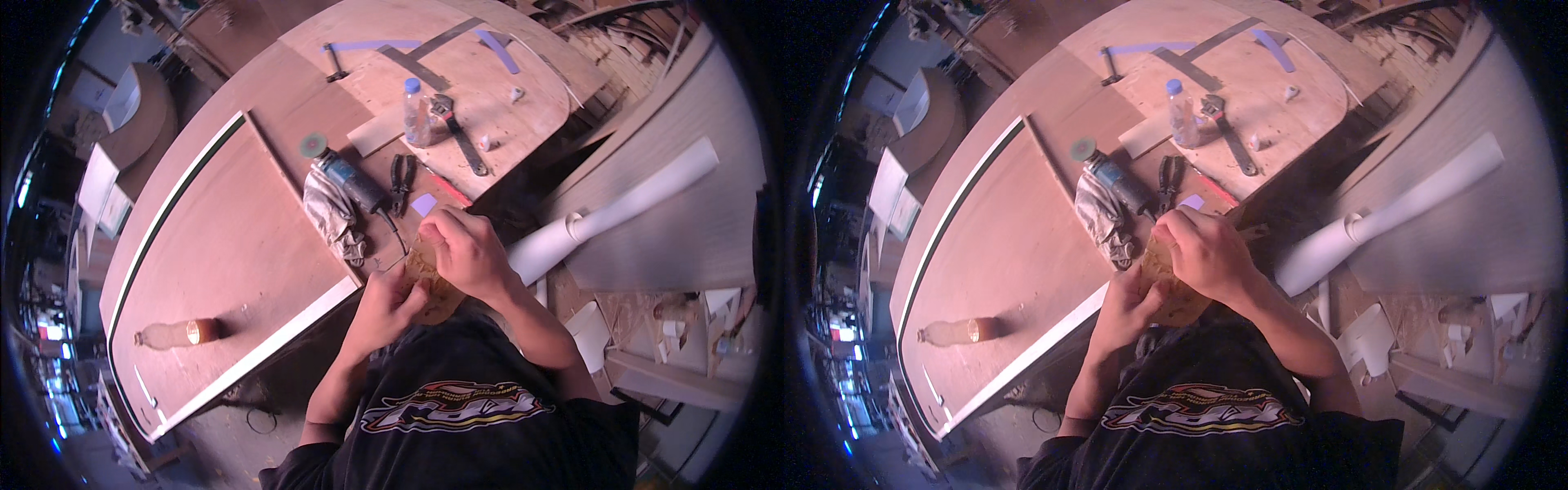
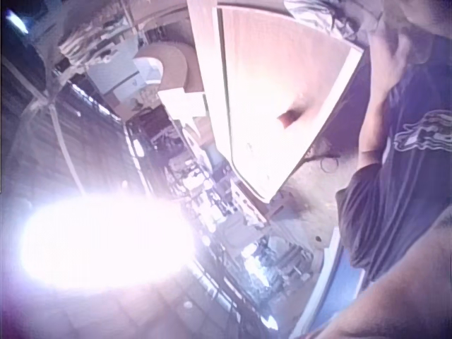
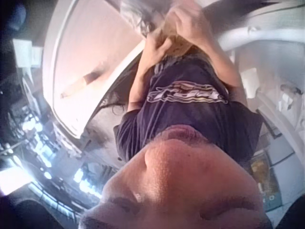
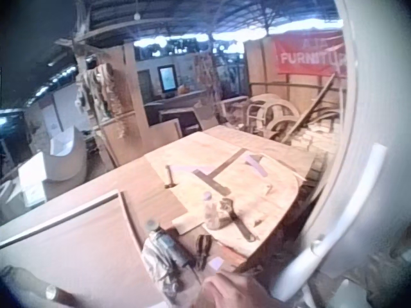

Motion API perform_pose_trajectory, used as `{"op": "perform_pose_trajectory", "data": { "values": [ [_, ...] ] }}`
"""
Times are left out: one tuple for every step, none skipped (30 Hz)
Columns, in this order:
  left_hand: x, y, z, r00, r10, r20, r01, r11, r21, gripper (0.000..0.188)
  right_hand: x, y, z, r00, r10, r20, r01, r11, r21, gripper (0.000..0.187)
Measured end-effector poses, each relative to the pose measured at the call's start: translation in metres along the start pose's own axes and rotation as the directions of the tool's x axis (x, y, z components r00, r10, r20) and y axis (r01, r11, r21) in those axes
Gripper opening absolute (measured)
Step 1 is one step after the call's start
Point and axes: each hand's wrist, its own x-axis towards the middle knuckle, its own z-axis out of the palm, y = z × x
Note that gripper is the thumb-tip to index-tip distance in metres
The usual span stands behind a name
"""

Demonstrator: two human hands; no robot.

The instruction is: The person aligns a green sheet onto a curved board and presses it into place. They then handle a long gray board with a white strip, positioning it on the workbench. Finally, they wipe the surface of the curved board with a cloth and apply a paste-like substance from a small container onto the board's edge.

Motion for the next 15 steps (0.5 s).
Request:
{"op": "perform_pose_trajectory", "data": {
  "values": [
    [-0.003,0.003,0.001,1.000,-0.007,-0.026,0.009,0.998,0.057,0.019,0.002,0.003,0.005,0.999,0.037,0.010,-0.037,0.999,0.002,0.015],
    [-0.005,0.005,0.000,0.999,-0.013,-0.051,0.019,0.993,0.113,0.019,0.004,0.006,0.010,0.997,0.079,0.019,-0.079,0.997,0.007,0.019],
    [-0.007,0.007,-0.001,0.999,-0.024,-0.048,0.031,0.991,0.132,0.019,0.005,0.008,0.014,0.992,0.117,0.041,-0.117,0.993,0.003,0.022],
    [-0.010,0.008,-0.004,0.998,-0.037,-0.048,0.044,0.988,0.150,0.019,0.007,0.009,0.017,0.968,0.243,0.062,-0.251,0.953,0.172,0.025],
    [-0.014,0.009,-0.007,0.996,-0.066,-0.056,0.075,0.983,0.166,0.020,0.008,0.010,0.017,0.927,0.355,0.120,-0.375,0.869,0.322,0.028],
    [-0.019,0.009,-0.011,0.997,-0.031,-0.076,0.043,0.985,0.170,0.021,0.009,0.009,0.017,0.877,0.450,0.167,-0.474,0.755,0.453,0.030],
    [-0.024,0.008,-0.015,0.994,-0.014,-0.105,0.032,0.984,0.174,0.022,0.010,0.006,0.017,0.883,0.389,0.263,-0.469,0.724,0.506,0.024],
    [-0.031,0.007,-0.020,0.991,-0.012,-0.133,0.035,0.983,0.179,0.022,0.013,0.002,0.018,0.930,0.253,0.267,-0.360,0.769,0.528,0.018],
    [-0.038,0.006,-0.025,0.993,-0.029,-0.117,0.048,0.985,0.163,0.023,0.016,-0.004,0.022,0.960,0.120,0.253,-0.245,0.797,0.552,0.013],
    [-0.047,0.005,-0.032,0.992,-0.056,-0.116,0.074,0.986,0.149,0.023,0.020,-0.011,0.025,0.948,0.070,0.310,-0.233,0.818,0.526,0.009],
    [-0.058,0.005,-0.041,0.984,-0.110,-0.138,0.128,0.983,0.134,0.024,0.023,-0.020,0.030,0.928,-0.006,0.372,-0.202,0.830,0.520,0.010],
    [-0.069,0.006,-0.046,0.989,-0.004,-0.147,0.023,0.991,0.129,0.025,0.031,-0.029,0.036,0.901,-0.210,0.379,0.024,0.898,0.440,0.019],
    [-0.081,0.008,-0.054,0.987,-0.026,-0.156,0.057,0.978,0.200,0.027,0.036,-0.039,0.048,0.854,-0.403,0.327,0.266,0.881,0.391,0.020],
    [-0.096,0.011,-0.063,0.982,-0.016,-0.186,0.056,0.976,0.211,0.028,0.041,-0.051,0.063,0.777,-0.501,0.381,0.334,0.841,0.425,0.015],
    [-0.106,0.013,-0.071,0.982,-0.004,-0.187,0.042,0.980,0.195,0.029,0.042,-0.061,0.076,0.748,-0.536,0.391,0.374,0.827,0.419,0.012]
  ]
}}
